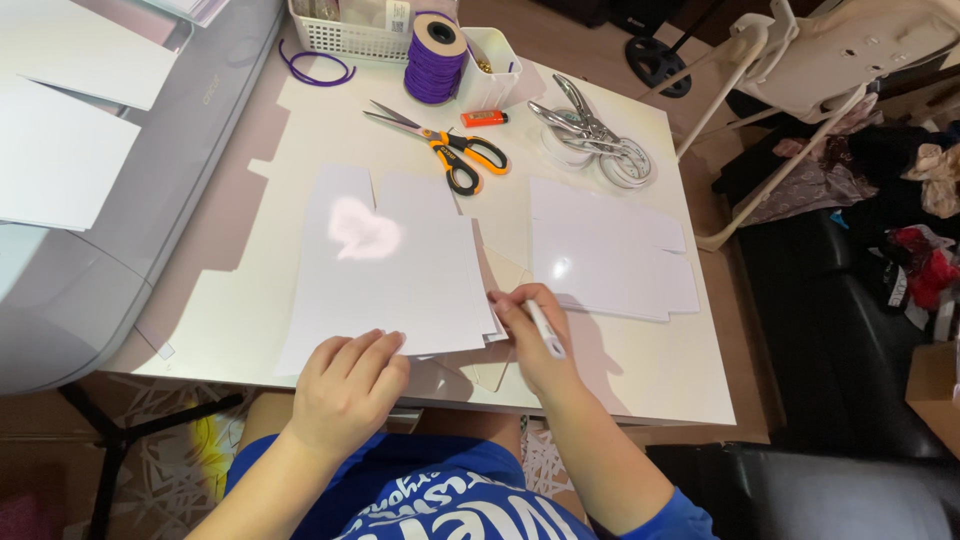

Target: The person cuts a white sheet of paper with scissors and then uses a white stylus to press along fold lines on a purple printed card. The person handles multiple sheets of paper and a purple card on a white desk.

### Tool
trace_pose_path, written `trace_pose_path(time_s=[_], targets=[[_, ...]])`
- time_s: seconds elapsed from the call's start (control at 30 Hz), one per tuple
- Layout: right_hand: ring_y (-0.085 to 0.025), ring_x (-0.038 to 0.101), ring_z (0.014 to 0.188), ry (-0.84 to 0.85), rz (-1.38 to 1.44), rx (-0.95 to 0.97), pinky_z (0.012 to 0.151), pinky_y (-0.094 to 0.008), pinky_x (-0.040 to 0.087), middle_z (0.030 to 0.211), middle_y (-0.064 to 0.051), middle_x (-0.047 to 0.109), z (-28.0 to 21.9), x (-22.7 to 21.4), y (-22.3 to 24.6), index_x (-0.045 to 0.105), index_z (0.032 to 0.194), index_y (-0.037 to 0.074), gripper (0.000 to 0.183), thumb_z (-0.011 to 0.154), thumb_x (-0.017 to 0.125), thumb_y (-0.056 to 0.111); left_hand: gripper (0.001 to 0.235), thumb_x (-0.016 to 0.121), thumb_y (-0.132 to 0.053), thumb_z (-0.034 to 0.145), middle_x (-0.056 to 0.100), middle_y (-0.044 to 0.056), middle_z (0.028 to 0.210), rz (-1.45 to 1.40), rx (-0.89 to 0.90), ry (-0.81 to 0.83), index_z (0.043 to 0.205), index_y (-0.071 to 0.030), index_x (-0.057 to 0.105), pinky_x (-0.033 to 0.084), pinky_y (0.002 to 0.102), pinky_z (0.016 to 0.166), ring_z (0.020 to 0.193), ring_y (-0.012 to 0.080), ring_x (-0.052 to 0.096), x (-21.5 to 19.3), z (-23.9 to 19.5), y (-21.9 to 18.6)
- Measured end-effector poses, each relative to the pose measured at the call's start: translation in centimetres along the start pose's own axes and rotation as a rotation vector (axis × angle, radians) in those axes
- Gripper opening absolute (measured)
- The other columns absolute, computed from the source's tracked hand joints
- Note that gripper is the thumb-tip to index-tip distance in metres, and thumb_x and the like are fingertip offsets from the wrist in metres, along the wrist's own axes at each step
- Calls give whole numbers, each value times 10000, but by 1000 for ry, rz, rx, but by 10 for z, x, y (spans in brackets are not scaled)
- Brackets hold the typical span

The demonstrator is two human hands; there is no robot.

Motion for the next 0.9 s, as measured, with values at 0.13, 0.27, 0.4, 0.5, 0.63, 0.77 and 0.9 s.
trace_pose_path(time_s=[0.13,0.27,0.4,0.5,0.63,0.77,0.9], targets=[[-180,507,592,58,218,181,402,-309,453,694,-67,483,9,5,-15,482,744,97,172,866,590,42,161,553,11,807,678,56,884,12,5,1,722,-122,524,460,306,616,766,200,657,2,-7,-1],[-174,500,576,106,222,118,529,-286,387,588,-85,526,13,4,-20,457,758,108,219,769,601,-56,160,551,2,810,662,52,907,25,12,18,713,-119,510,472,311,632,783,207,655,1,-11,-3],[-177,543,680,66,107,54,676,-279,435,667,-117,586,11,1,-18,446,808,99,249,754,610,-81,135,569,-11,817,658,58,924,14,0,18,730,-110,536,485,315,642,787,218,657,2,-13,-5],[-169,543,577,153,194,78,558,-265,416,648,-116,609,5,-5,-24,455,802,99,219,776,626,-35,110,577,-21,826,662,53,917,16,-24,8,753,-102,559,491,317,639,780,219,652,2,-16,-3],[-280,598,613,230,288,184,517,-427,560,719,-184,621,-9,-5,-16,434,797,85,254,732,627,-68,105,614,-45,822,664,45,909,16,-12,11,749,-98,560,486,313,657,788,208,652,2,-17,-2],[-229,628,615,222,310,247,466,-258,551,773,-174,643,-13,-10,-18,467,832,70,272,727,683,-57,85,579,-46,846,666,54,946,4,-27,26,776,-95,578,492,328,670,802,225,651,1,-19,-2],[-230,625,567,293,344,244,458,-251,559,750,-173,594,-12,-13,-28,470,841,90,182,814,647,60,81,563,-35,854,670,78,950,-57,-57,22,785,-73,584,492,330,668,802,246,647,-2,-16,-2]])
Point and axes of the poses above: each hand's wrist, its own z-axis towards the middle knuckle, its own x-axis out of the palm, y = z × x, the point moved 3 cm from there along z, towards the middle knuckle
